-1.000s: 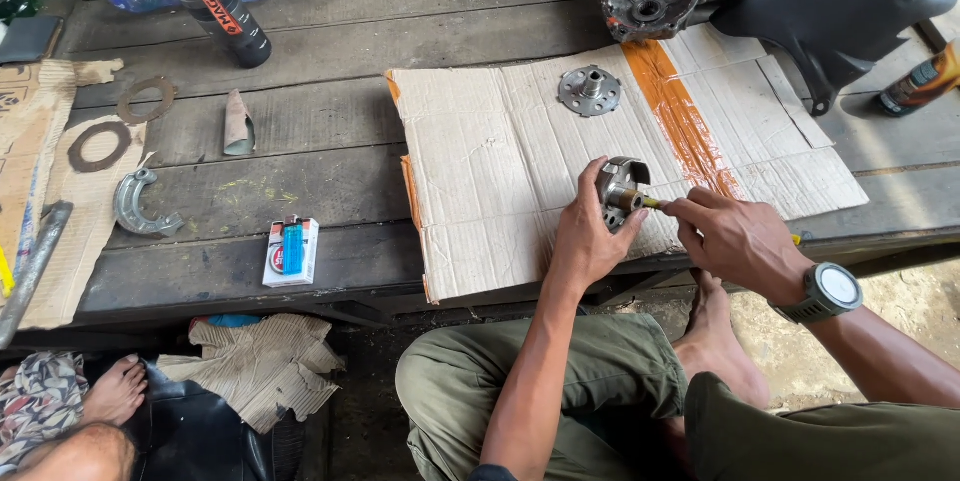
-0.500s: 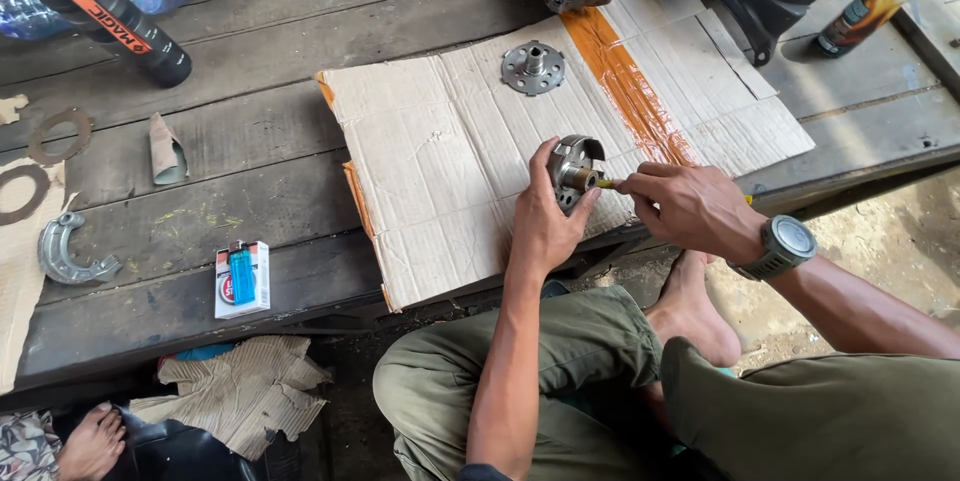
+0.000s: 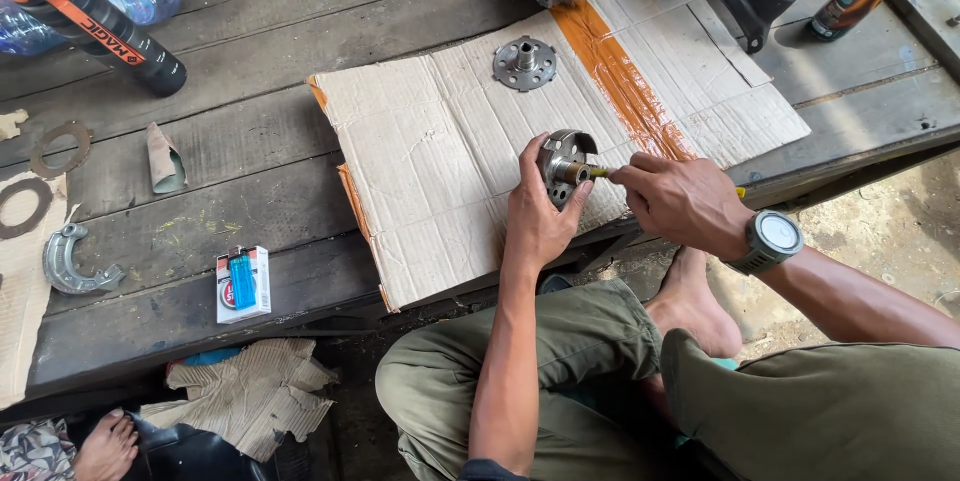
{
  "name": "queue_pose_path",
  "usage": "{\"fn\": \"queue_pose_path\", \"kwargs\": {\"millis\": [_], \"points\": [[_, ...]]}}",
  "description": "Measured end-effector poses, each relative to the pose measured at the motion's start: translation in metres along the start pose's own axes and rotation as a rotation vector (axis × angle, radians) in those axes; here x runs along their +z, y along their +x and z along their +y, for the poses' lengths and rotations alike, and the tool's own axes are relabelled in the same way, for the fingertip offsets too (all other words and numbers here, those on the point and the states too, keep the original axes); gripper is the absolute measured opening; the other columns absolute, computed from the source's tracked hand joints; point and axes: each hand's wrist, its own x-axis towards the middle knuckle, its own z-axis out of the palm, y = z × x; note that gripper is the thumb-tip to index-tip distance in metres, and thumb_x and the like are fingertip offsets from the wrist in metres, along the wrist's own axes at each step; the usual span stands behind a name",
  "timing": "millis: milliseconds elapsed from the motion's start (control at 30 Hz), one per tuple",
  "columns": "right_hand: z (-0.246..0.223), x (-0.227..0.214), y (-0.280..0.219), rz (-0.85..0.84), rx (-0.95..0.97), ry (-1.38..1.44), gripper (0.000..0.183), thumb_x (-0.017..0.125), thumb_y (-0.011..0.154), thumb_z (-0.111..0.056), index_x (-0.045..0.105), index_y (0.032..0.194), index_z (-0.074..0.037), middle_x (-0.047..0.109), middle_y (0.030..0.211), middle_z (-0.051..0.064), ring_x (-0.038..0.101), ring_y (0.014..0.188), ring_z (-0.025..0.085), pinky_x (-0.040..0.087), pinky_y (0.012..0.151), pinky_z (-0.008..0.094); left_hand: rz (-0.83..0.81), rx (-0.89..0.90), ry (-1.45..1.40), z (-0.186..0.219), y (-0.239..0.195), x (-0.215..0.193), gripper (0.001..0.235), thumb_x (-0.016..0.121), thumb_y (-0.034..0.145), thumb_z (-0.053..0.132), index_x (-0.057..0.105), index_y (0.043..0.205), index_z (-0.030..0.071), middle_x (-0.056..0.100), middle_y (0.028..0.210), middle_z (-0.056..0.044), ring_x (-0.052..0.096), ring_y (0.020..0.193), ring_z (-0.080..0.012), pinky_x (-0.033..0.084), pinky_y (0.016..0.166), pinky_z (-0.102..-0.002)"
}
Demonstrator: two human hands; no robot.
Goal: The person uses a yellow-handled brush to scrub the interior and exterior surfaces of a circular metal mechanical part. The person rotates the part to access different areas and continues scrubbing the holes and edges.
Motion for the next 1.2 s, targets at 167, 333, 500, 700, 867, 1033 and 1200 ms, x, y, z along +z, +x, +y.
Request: {"fn": "queue_pose_path", "kwargs": {"millis": [167,333,500,700,867,1033,1200], "points": [[-0.001,0.001,0.001,-0.035,0.001,0.075,0.016,0.049,0.095,-0.017,0.062,0.086,-0.016,0.058,0.075,0.001,0.069,0.060,0.019,0.058,0.049,0.033,0.024,-0.005,0.006,-0.009,-0.001,0.003,0.069,0.067,0.089,0.035,0.037,0.148,0.015,0.065,0.124,-0.030,0.064,0.116,-0.0490,0.054,0.096,-0.058],[0.003,-0.005,0.004,-0.093,-0.010,0.193,0.016,0.053,0.093,-0.016,0.068,0.086,-0.014,0.062,0.073,0.002,0.069,0.060,0.020,0.057,0.047,0.031,0.051,0.013,-0.014,-0.014,-0.002,0.006,0.069,0.065,0.089,0.035,0.038,0.148,0.014,0.062,0.129,-0.030,0.062,0.120,-0.0484,0.053,0.099,-0.058],[0.019,-0.001,0.002,0.001,0.049,0.269,0.014,0.056,0.090,-0.014,0.069,0.095,-0.009,0.062,0.077,0.007,0.068,0.060,0.023,0.053,0.045,0.035,0.110,0.102,0.032,-0.025,0.001,0.006,0.079,0.076,0.083,0.035,0.040,0.147,0.007,0.054,0.138,-0.033,0.055,0.126,-0.0529,0.049,0.105,-0.060],[0.017,0.002,0.000,-0.020,0.076,0.301,0.020,0.059,0.090,-0.016,0.068,0.106,-0.010,0.070,0.083,0.011,0.070,0.058,0.026,0.055,0.045,0.036,0.121,0.087,0.030,-0.011,-0.003,0.004,0.078,0.073,0.087,0.029,0.035,0.150,0.004,0.050,0.141,-0.034,0.052,0.129,-0.0537,0.046,0.107,-0.061],[0.022,0.005,-0.001,-0.061,0.084,0.219,0.021,0.053,0.096,-0.022,0.066,0.110,-0.013,0.072,0.086,0.011,0.072,0.060,0.025,0.058,0.049,0.036,0.081,0.000,0.043,-0.027,-0.004,0.003,0.079,0.076,0.086,0.032,0.031,0.146,0.007,0.054,0.135,-0.031,0.056,0.126,-0.0502,0.050,0.102,-0.060],[0.029,0.016,0.002,-0.047,0.090,0.236,0.025,0.055,0.097,-0.025,0.064,0.118,-0.015,0.073,0.092,0.014,0.073,0.065,0.032,0.057,0.050,0.042,0.063,-0.012,0.039,-0.022,-0.003,-0.003,0.076,0.076,0.085,0.036,0.036,0.143,0.008,0.059,0.132,-0.030,0.060,0.123,-0.0487,0.051,0.101,-0.058],[0.035,0.019,0.005,-0.074,0.063,0.308,0.026,0.058,0.093,-0.015,0.070,0.115,-0.010,0.075,0.100,0.017,0.072,0.056,0.025,0.053,0.041,0.030,0.049,0.038,0.039,-0.011,-0.003,-0.004,0.072,0.071,0.089,0.031,0.038,0.149,0.009,0.055,0.139,-0.031,0.056,0.126,-0.0531,0.049,0.104,-0.062]]}}
